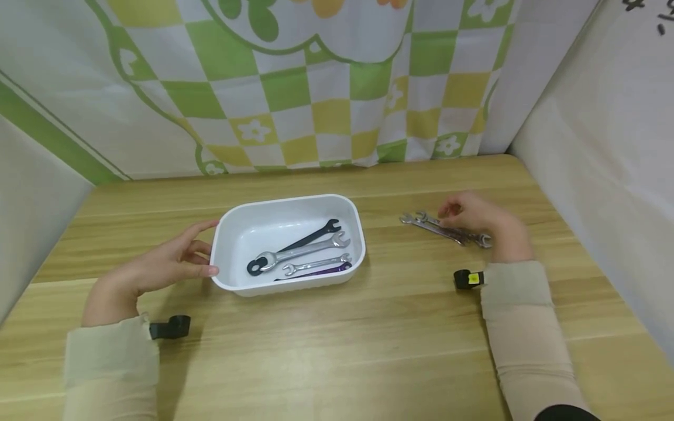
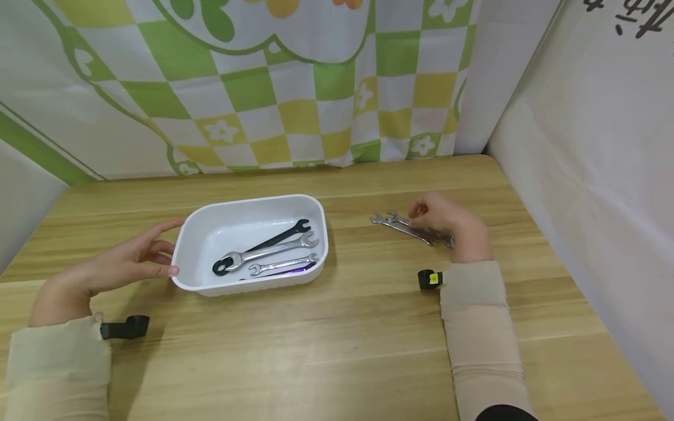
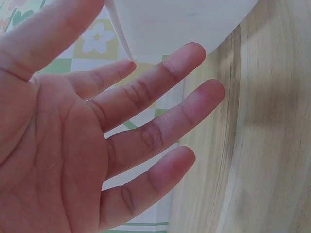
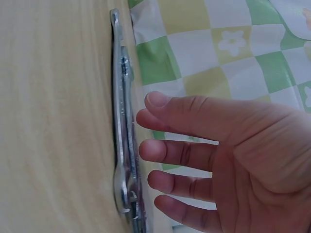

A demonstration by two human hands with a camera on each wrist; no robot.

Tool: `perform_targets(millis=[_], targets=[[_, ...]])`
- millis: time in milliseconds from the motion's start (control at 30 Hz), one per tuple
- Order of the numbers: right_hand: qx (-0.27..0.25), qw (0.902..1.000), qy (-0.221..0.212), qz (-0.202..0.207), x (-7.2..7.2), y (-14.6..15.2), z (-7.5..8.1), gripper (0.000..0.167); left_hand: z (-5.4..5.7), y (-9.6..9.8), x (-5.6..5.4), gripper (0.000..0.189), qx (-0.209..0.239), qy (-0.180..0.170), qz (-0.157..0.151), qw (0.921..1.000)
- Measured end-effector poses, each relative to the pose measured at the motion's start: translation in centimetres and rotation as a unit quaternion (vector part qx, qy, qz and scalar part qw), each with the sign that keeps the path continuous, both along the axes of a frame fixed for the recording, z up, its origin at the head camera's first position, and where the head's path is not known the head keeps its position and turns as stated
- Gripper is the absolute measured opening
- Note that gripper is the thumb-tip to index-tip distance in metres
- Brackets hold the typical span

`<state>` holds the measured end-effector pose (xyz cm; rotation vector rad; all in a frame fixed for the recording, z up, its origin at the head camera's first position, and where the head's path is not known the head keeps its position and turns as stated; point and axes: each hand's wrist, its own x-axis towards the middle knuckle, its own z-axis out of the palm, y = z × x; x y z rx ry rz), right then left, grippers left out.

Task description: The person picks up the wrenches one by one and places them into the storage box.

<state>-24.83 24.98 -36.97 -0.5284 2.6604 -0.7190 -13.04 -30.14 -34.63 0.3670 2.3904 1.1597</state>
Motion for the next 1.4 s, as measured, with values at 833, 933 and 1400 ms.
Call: perform_targets(millis=[833, 933, 1400], targets=[[0.01, 0.9998, -0.01, -0.014, -0.6, -0.5, -0.5, 0.013, 0.2, -0.1, -0.1, 0.091, -0.002, 0.004, -0.007, 1.0], [0.017, 0.9997, -0.009, -0.014, -0.5, -0.5, -0.5, 0.011, 0.1, -0.1, -0.2, 0.091, -0.001, 0.004, -0.006, 1.0], [0.037, 0.9992, -0.015, -0.006, -0.4, -1.0, -0.7, 0.007, 0.2, 0.1, -0.2, 0.091, -0.007, 0.001, -0.008, 0.9999]])
